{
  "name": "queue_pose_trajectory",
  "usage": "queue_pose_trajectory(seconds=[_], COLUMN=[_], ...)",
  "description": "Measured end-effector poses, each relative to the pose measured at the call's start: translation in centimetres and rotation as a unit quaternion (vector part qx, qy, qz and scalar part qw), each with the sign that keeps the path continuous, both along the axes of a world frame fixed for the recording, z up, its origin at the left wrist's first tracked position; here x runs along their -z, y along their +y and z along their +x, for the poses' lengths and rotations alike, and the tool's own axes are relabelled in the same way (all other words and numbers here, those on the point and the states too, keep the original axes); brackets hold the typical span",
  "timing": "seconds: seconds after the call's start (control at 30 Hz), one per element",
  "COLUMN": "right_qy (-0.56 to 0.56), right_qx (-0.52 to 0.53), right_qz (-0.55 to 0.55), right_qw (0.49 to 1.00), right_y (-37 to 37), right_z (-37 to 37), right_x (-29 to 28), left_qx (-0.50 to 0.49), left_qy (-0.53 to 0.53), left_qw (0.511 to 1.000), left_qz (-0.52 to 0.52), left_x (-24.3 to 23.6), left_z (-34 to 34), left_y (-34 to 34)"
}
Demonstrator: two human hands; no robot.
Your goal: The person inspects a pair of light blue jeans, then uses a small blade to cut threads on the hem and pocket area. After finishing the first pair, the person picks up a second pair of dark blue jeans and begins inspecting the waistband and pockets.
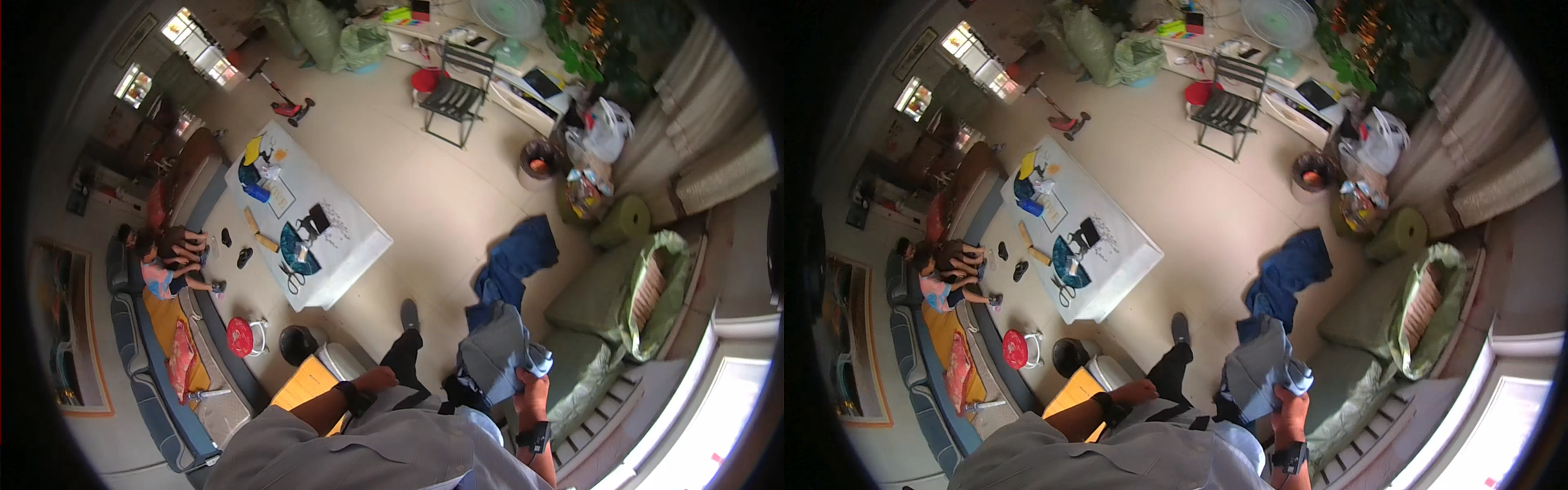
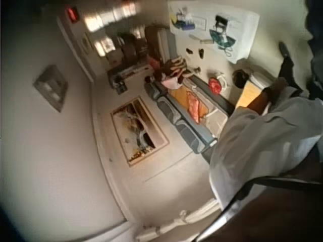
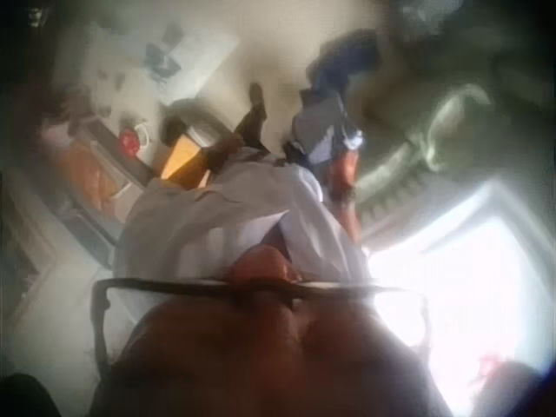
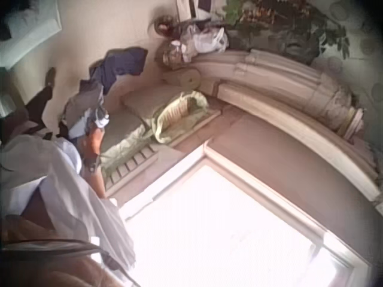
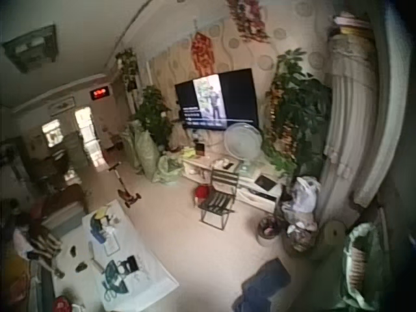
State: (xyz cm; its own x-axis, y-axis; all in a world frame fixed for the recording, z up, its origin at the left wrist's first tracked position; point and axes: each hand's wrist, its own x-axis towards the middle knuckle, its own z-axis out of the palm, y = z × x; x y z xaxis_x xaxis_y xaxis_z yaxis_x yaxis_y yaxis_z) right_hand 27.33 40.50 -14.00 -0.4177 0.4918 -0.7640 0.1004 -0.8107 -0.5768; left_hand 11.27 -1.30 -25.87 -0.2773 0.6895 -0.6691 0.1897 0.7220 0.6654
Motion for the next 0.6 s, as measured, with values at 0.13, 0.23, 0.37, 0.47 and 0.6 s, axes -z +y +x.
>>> queue_pose_trajectory(seconds=[0.13,0.23,0.37,0.47,0.6], right_qy=[-0.03,-0.07,-0.069,-0.031,-0.083], right_qx=[-0.006,-0.015,-0.134,-0.327,-0.299], right_qz=[0.058,0.101,0.316,0.726,0.639], right_qw=[0.998,0.992,0.937,0.604,0.704], right_y=[-1.0,-1.1,0.0,3.4,4.9], right_z=[-3.3,-6.3,-8.3,-8.4,-13.8], right_x=[2.2,2.4,3.7,5.0,4.9], left_qx=[-0.046,-0.105,0.094,0.03,0.121], left_qy=[0.002,-0.002,0.272,0.293,0.241], left_qw=[0.998,0.994,0.92,0.908,0.954], left_qz=[-0.041,0.014,0.265,0.3,0.133], left_x=[0.8,0.5,2.6,1.4,2.8], left_z=[-5.3,-9.7,-14.8,-16.7,-19.3], left_y=[-1.3,-3.0,-6.6,-7.8,-8.3])
